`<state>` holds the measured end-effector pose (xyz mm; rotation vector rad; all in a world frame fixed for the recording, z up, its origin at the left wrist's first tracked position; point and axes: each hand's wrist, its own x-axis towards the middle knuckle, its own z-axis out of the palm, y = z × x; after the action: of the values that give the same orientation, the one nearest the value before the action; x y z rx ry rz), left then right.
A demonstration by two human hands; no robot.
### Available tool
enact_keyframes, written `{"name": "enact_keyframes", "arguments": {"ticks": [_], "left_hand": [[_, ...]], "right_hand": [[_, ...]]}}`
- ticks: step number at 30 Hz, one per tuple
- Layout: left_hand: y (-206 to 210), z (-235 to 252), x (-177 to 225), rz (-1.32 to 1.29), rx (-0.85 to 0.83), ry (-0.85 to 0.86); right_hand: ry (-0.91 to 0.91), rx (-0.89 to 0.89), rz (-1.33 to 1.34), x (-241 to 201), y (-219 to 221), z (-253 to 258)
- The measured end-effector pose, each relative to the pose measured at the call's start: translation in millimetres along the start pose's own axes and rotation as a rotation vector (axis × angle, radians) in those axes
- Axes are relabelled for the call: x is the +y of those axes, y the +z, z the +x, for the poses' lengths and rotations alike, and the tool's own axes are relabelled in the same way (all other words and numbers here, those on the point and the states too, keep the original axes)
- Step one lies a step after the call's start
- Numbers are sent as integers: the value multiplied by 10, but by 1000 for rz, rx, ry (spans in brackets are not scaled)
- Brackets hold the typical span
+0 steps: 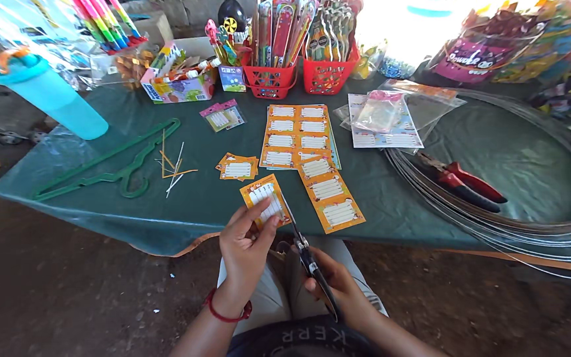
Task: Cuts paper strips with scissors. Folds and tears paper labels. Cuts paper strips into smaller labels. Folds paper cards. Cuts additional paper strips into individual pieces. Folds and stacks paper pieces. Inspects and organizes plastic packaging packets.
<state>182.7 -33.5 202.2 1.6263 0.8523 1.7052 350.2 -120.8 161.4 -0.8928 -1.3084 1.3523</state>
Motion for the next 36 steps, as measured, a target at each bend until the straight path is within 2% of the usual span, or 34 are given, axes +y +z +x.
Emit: {"name": "enact_keyframes", "arguments": {"ticks": [36], "left_hand": [[55,-131,10,-46,-75,-68]], "right_hand": [[-14,55,18,18,2,27]]}}
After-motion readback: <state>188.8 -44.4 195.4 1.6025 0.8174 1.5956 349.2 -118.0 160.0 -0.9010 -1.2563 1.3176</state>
